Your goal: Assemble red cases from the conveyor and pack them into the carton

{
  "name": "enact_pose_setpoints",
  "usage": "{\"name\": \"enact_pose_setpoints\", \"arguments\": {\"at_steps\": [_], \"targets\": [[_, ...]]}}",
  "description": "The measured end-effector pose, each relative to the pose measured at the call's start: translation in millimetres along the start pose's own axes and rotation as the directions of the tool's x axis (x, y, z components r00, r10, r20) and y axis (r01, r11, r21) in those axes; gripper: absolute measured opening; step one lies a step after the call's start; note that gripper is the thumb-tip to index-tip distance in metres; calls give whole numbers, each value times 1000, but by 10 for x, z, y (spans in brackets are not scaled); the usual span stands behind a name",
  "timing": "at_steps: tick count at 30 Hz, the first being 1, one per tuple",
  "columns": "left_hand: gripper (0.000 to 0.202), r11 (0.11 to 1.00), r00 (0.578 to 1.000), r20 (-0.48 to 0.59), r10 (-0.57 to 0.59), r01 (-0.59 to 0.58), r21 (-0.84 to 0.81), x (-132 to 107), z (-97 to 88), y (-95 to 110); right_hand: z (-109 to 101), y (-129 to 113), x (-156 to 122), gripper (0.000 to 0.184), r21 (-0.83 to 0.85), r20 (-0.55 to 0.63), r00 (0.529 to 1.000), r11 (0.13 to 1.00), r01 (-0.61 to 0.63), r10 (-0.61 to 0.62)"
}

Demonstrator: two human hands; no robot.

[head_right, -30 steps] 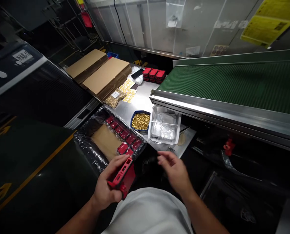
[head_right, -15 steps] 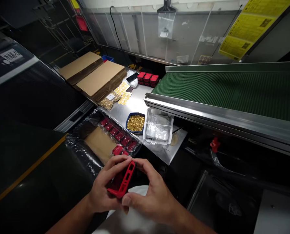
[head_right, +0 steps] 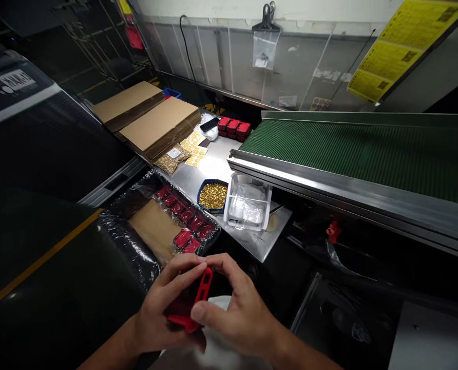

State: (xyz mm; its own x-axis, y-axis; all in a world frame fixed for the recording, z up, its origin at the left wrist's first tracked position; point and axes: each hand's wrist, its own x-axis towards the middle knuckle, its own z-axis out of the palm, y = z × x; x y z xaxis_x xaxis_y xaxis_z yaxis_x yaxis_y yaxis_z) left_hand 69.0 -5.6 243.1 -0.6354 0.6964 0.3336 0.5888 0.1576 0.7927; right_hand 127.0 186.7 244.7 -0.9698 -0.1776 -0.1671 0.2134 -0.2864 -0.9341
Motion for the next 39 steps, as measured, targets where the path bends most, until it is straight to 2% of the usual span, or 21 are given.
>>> {"name": "enact_pose_setpoints", "arguments": {"at_steps": [2, 4, 6, 9, 15, 17, 20, 23, 28, 31, 35, 39], "targets": [[95, 1000, 1000, -6, -14, 14, 16, -15, -5, 8, 36, 23, 11, 33, 5, -35, 999, 1000, -4, 4], [95, 999, 1000, -4, -20, 20, 43, -28, -15, 2, 57, 63, 40, 25, 111, -50, 998, 993, -38, 44], [98, 997, 1000, 11, 11, -11, 80, -36, -18, -12, 55, 102, 74, 27, 207, -45, 996, 976, -67, 78], [96, 982, 995, 37, 89, -94, 165, -44, 9, -17, 38, 140, 105, 25, 267, -56, 994, 961, -77, 95], [87, 909, 980, 42, 195, -196, 367, -94, 141, 23, 154, 152, 126, 29, 252, -255, 957, 965, -75, 141], [79, 894, 977, 31, 212, -207, 397, -113, 170, 26, 202, 141, 149, 33, 277, -279, 947, 958, -80, 159], [74, 886, 977, 1, 213, -193, 421, -129, 191, 16, 210, 120, 167, 34, 261, -281, 946, 961, -88, 163], [78, 883, 975, -38, 220, -182, 433, -136, 195, -3, 161, 115, 122, 31, 227, -223, 968, 972, -64, 116], [98, 903, 973, -59, 221, -181, 389, -145, 172, -44, 109, 161, 7, 34, 381, -130, 985, 923, -52, 109], [101, 901, 968, -73, 240, -194, 388, -141, 154, -68, 107, 166, 8, 36, 413, -123, 986, 909, -56, 116], [99, 910, 968, -72, 240, -199, 364, -121, 148, -93, 96, 117, 88, 31, 329, -159, 984, 944, -27, 84], [97, 924, 970, -57, 238, -207, 322, -122, 180, -73, 74, 102, 176, 32, 330, -193, 972, 942, -63, 132]]}}
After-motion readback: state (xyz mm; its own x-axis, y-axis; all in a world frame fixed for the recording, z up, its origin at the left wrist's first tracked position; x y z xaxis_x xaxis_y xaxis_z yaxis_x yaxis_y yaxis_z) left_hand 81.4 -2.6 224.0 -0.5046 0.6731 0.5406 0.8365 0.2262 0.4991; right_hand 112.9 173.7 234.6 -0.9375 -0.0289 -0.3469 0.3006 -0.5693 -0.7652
